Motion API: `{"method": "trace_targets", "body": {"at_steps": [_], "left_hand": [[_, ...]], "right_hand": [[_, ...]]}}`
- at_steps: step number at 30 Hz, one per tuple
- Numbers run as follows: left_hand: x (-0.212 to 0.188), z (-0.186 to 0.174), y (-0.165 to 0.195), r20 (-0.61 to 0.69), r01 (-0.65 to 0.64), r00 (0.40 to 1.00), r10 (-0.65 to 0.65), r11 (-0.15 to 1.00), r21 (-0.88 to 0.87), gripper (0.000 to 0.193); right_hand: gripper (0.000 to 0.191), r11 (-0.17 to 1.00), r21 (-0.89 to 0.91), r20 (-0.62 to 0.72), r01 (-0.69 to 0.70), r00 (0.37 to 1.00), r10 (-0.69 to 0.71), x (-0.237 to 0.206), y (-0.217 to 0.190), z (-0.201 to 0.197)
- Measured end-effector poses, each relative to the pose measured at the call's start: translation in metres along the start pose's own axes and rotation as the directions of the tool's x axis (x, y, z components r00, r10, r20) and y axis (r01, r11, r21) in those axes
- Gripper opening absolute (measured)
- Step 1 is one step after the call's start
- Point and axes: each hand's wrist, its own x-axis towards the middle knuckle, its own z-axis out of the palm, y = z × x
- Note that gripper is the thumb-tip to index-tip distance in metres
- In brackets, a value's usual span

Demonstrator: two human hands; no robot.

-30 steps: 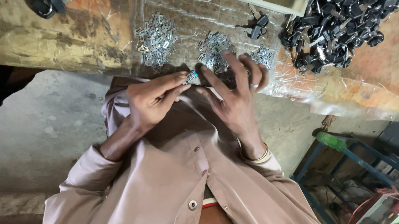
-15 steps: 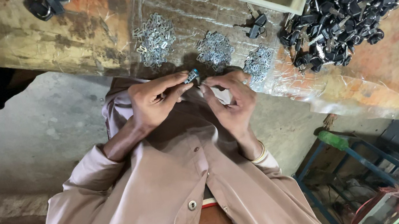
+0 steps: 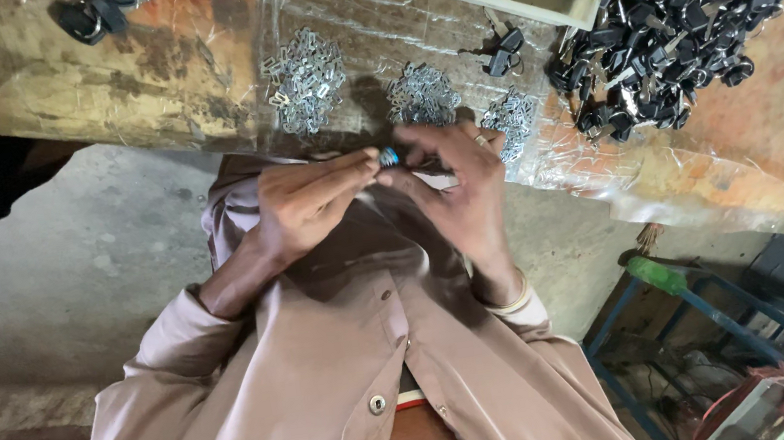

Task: The person sits at a workbench and assembles small hardware components by hand, repeatedly picking small metal parts from a compartment tray and pressing or threading them onto a small blue plastic piece, placing finished pieces on the table among piles of similar parts.

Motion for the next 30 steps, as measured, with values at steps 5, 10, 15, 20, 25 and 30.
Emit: {"method": "trace_targets", "body": {"at_steps": [5,10,15,20,25,30], "left_hand": [[0.016,0.001,0.004,0.096,-0.106,0.988,0.121,0.982,-0.156,0.029],[0.026,0.003,0.012,0.032,-0.104,0.993,0.114,0.968,-0.227,0.029],[0.027,0.006,0.017,-0.055,0.016,0.998,-0.037,0.943,-0.334,0.028],[0.025,0.011,0.019,-0.065,0.139,0.981,-0.185,0.89,-0.434,0.03],[0.026,0.012,0.019,-0.045,0.186,0.973,-0.228,0.881,-0.435,0.027],[0.028,0.01,0.016,-0.076,0.07,0.993,-0.093,0.962,-0.263,0.025]], "right_hand": [[0.03,0.97,-0.005,0.164,0.244,0.957,-0.24,0.018,0.012,-0.024],[0.038,0.926,-0.362,-0.111,0.104,0.982,-0.154,0.037,0.017,-0.057],[0.031,0.974,-0.092,-0.326,0.206,0.918,-0.225,0.043,0.032,-0.069],[0.017,0.355,0.921,-0.161,0.158,0.987,-0.024,0.024,0.04,-0.057],[0.022,0.761,0.646,0.025,-0.062,0.998,0.06,0.005,0.026,-0.043],[0.024,0.944,0.331,-0.081,-0.003,0.996,0.032,-0.002,0.002,-0.032]]}}
